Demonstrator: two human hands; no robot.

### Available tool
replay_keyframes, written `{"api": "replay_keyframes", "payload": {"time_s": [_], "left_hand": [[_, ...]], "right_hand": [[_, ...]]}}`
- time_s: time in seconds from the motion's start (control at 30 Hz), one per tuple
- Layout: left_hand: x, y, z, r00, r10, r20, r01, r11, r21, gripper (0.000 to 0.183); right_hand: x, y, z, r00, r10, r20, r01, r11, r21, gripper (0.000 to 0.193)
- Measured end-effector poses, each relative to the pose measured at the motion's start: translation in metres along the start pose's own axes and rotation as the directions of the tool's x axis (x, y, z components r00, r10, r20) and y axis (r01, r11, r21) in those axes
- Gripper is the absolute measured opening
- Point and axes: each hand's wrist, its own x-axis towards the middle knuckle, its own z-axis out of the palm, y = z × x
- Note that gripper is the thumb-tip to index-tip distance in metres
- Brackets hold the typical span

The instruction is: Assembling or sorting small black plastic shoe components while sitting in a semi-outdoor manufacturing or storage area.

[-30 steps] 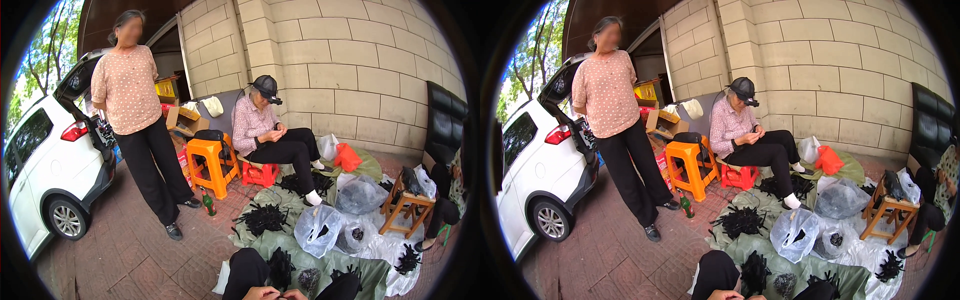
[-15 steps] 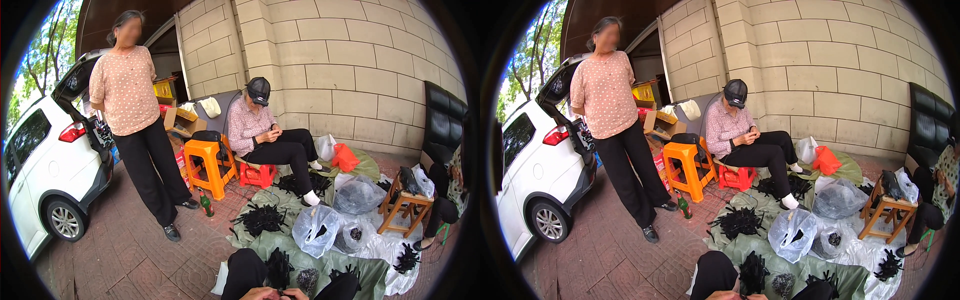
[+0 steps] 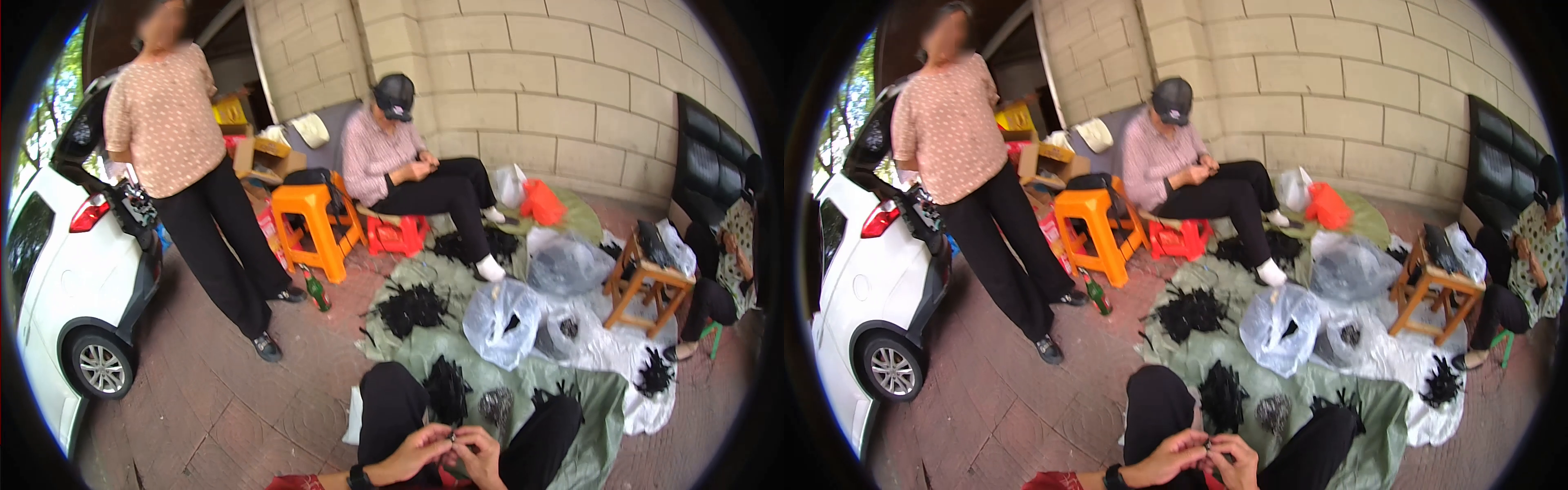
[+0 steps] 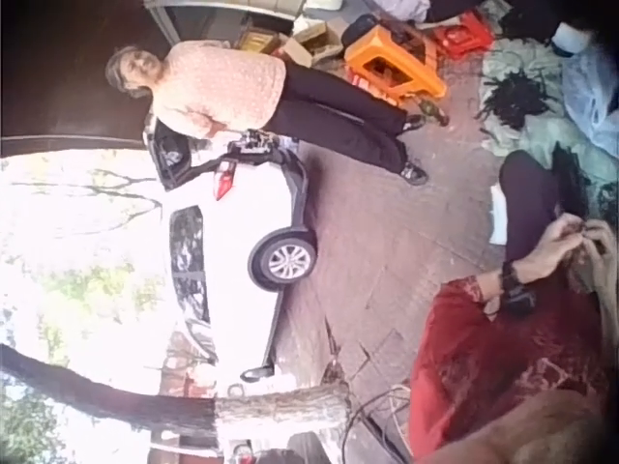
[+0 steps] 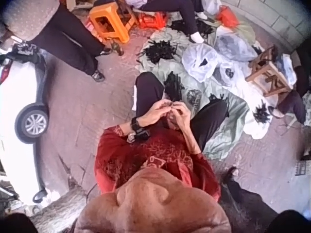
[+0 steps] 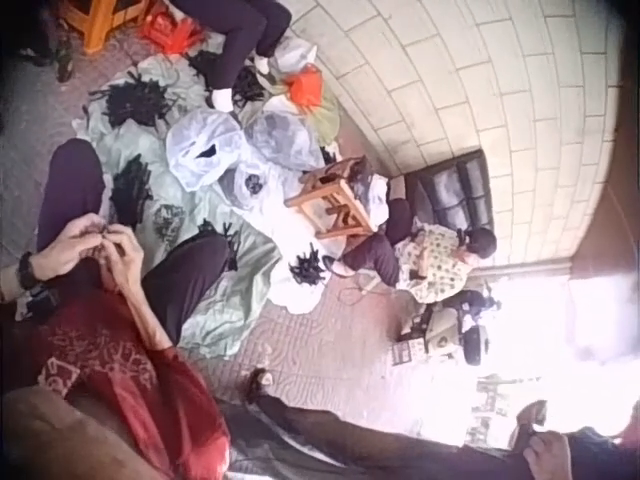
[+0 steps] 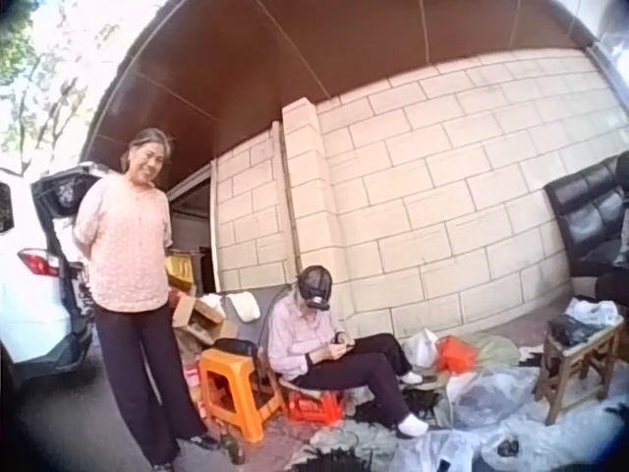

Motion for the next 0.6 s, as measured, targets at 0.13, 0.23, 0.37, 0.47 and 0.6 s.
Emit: {"api": "replay_keyframes", "payload": {"time_s": [0.13, 0.23, 0.37, 0.47, 0.6], "left_hand": [[0.008, 0.023, 0.004, 0.975, -0.197, -0.104, 0.180, 0.972, -0.153, 0.016], [-0.007, 0.032, -0.008, 0.977, -0.207, -0.053, 0.199, 0.972, -0.121, 0.012], [-0.018, 0.023, 0.002, 0.981, -0.129, -0.148, 0.127, 0.992, -0.018, 0.003], [-0.016, 0.010, 0.000, 0.977, -0.145, -0.154, 0.132, 0.987, -0.096, 0.002], [-0.016, 0.006, -0.008, 0.980, -0.166, -0.108, 0.130, 0.950, -0.282, 0.013]], "right_hand": [[0.014, 0.001, -0.014, 0.960, -0.171, 0.219, 0.209, 0.964, -0.163, 0.012], [0.018, -0.003, -0.003, 0.885, -0.319, 0.338, 0.396, 0.899, -0.188, 0.019], [0.002, 0.002, 0.001, 0.871, -0.402, 0.282, 0.479, 0.824, -0.303, 0.016], [-0.008, 0.013, 0.000, 0.910, -0.373, 0.181, 0.409, 0.879, -0.243, 0.013], [-0.004, 0.027, -0.013, 0.962, 0.007, 0.272, -0.001, 1.000, -0.023, 0.013]]}}
